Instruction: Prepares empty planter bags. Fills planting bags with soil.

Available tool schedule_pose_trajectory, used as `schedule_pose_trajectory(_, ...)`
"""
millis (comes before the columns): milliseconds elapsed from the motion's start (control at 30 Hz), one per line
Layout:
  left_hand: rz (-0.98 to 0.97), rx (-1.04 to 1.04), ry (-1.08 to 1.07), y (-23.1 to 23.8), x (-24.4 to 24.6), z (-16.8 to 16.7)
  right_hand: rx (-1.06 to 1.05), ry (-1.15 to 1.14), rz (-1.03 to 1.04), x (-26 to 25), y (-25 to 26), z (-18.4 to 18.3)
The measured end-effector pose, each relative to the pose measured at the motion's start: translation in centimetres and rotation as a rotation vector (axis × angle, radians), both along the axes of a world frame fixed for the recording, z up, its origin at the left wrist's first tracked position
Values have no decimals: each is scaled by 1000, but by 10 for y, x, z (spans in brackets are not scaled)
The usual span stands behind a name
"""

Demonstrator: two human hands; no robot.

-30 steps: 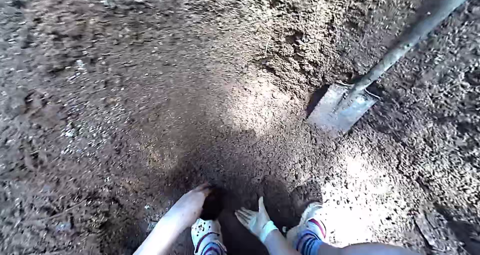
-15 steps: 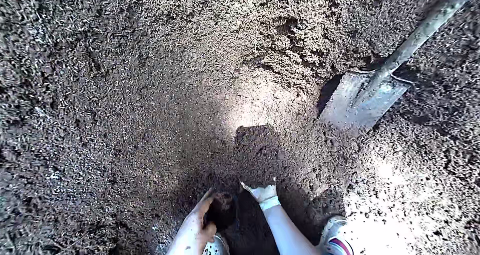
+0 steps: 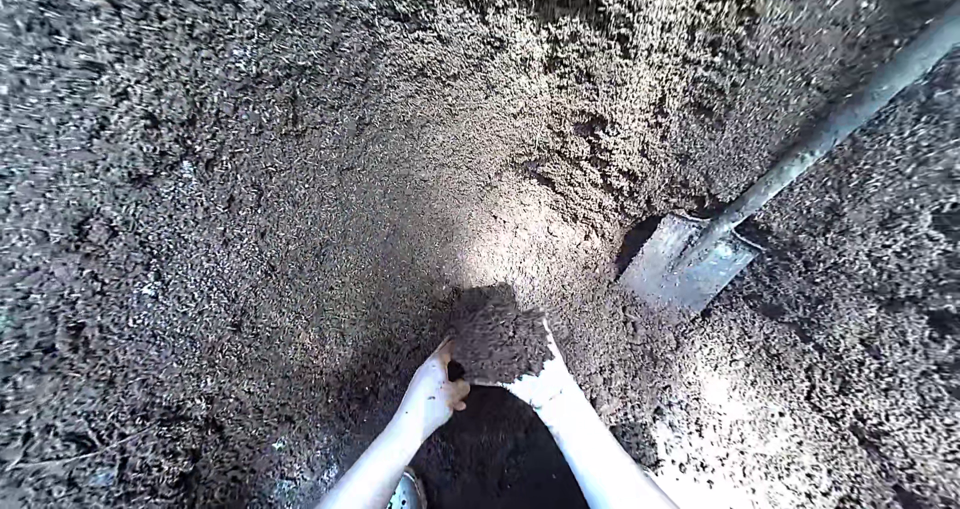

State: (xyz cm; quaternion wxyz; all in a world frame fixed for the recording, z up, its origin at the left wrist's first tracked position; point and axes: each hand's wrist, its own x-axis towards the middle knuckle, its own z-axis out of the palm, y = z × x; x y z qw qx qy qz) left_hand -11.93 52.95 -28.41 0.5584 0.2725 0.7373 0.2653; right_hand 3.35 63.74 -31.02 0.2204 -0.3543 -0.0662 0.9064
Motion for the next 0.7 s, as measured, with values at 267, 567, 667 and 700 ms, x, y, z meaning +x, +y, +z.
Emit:
schedule_pose_trajectory(267,-10,6,55,-20,8,0,651,-545,389,-11,-25,37)
schedule_pose_trajectory(567,-30,3,102,-27,-1,-1,1083,-732,845,-10,-5,45)
schedule_pose_trajectory(667,-139,-17,211,-29,-5,3,905,-1089,598,35,13,-11)
schedule_pose_trajectory(700,-141,-29,235,-29,-5,1,781,-1184,602,54,13,-35)
